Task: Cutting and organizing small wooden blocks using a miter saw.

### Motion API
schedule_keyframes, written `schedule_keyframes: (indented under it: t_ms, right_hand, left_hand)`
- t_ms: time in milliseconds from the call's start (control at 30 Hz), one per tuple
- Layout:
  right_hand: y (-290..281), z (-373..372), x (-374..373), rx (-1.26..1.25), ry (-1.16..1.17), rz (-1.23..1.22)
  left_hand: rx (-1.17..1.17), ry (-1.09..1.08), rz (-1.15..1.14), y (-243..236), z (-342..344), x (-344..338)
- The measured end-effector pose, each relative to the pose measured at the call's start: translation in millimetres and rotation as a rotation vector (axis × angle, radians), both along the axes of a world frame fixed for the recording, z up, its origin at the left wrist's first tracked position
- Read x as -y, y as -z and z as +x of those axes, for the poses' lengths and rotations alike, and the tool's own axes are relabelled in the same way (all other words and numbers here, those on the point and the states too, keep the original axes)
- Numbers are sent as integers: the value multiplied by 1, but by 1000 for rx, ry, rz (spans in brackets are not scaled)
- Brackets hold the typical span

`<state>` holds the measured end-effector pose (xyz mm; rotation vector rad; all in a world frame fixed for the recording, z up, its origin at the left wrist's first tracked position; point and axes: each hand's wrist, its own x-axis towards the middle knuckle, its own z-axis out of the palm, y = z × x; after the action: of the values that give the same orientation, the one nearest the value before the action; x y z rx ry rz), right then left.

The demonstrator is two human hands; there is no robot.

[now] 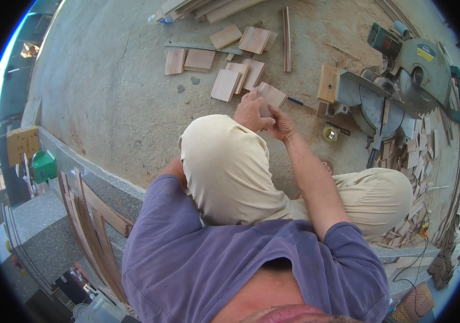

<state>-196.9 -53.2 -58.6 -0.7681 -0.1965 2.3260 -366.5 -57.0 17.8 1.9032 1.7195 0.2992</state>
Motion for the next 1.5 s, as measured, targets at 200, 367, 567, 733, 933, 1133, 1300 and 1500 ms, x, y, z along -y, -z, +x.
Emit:
schedule_keyframes:
  t_ms: [200,367,567,733,933,1133,1300,1500]
  right_hand:
    - [10,16,4,47,77,-109]
    - [13,17,-7,122,122,-74]
    - [15,26,-15,225,232,-30]
    - [12,44,-14,238,198,-46]
    - [14,35,-16,205,145,-31]
    - [14,27,-15,168,121,-11]
    - [-1,19,-23,156,145,80]
    - [-24,-3,-37,-41,102,179]
  left_hand:
    - [162,-365,-15,33,-58,-34]
    - [-160,-387,-194,34,-80,-66]
    - [-295,-371,-255,25,-13,-102]
    - [-290,-268,-193,23,-26,-119]
    - [-294,-304,-88,19,-92,-128]
    - [-270,-335,-172,12,-96,-129]
    - [750,-436,-385,-39,-97,-101]
    - [913,-365,-446,-72,-56,-74]
